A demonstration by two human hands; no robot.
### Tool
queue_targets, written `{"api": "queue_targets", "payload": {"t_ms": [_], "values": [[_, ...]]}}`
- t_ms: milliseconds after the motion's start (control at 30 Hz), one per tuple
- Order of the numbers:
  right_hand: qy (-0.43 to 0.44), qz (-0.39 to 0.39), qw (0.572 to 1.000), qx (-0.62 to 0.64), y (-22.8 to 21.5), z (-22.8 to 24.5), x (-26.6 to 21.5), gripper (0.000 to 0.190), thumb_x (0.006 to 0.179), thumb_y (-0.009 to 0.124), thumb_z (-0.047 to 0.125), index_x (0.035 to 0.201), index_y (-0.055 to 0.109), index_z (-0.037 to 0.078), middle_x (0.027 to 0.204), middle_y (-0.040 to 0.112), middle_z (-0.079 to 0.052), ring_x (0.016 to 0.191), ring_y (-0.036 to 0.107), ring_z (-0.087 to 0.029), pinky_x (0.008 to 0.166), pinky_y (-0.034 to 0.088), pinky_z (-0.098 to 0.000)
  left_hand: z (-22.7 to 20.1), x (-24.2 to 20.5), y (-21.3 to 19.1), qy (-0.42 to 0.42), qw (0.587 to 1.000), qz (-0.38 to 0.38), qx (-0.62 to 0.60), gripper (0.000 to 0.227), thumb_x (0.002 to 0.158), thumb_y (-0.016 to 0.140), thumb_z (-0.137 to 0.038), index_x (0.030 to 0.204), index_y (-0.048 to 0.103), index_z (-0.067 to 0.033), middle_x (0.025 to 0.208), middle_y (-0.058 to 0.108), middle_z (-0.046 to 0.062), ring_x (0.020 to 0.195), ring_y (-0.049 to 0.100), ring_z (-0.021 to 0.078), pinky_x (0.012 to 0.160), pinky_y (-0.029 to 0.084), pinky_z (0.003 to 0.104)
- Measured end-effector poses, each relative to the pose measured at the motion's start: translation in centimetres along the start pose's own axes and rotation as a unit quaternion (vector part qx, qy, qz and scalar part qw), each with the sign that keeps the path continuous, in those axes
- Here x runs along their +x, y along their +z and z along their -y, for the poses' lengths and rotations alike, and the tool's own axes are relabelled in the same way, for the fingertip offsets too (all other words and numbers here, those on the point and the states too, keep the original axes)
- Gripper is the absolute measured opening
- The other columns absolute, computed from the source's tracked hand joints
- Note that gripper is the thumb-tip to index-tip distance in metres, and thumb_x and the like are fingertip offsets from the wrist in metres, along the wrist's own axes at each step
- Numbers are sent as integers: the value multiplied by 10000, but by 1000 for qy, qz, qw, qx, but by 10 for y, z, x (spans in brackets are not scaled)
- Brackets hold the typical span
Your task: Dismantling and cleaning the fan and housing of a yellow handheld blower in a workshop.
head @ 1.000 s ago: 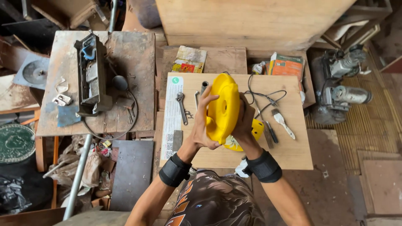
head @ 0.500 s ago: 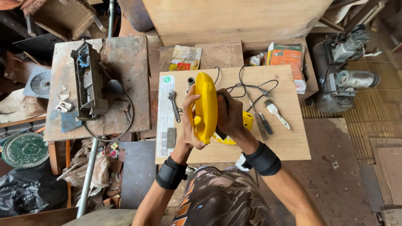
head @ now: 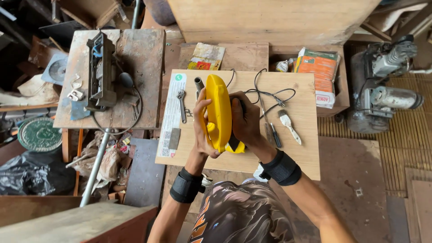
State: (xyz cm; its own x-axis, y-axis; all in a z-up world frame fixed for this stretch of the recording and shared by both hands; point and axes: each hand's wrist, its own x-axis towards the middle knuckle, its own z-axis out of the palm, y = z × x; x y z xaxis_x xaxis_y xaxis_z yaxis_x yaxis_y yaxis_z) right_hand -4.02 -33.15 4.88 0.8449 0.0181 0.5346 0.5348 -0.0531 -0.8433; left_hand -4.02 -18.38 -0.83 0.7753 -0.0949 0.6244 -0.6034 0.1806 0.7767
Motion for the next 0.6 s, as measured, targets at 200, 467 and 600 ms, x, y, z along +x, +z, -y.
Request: {"api": "queue_targets", "payload": {"t_ms": [200,467,600], "values": [[12,15,1000,-12,-17,-5,0,303,1140,439,226,1117,644,3,779,663,-8,705,578,-35,611,467,-230,0,-7,14,-17,1000,-18,18,1271,615,781,-840,1546,333,-101,1745,167,253,1466,487,353,1139,529,443],[83,42,993,68,-29,-24,-14,335,1160,397,260,1137,630,20,830,654,7,725,580,-41,635,472,-225,-2,-21,28,-7,997,-50,65,1234,646,800,-793,1559,335,-104,1737,183,249,1527,411,380,1159,535,466],[96,65,993,30,-30,-25,-9,342,1139,400,253,1138,647,16,809,666,-1,714,597,-44,622,482,-223,11,-25,23,33,996,-40,76,1224,635,786,-764,1591,358,-131,1701,201,215,1585,348,360,1215,526,474]]}}
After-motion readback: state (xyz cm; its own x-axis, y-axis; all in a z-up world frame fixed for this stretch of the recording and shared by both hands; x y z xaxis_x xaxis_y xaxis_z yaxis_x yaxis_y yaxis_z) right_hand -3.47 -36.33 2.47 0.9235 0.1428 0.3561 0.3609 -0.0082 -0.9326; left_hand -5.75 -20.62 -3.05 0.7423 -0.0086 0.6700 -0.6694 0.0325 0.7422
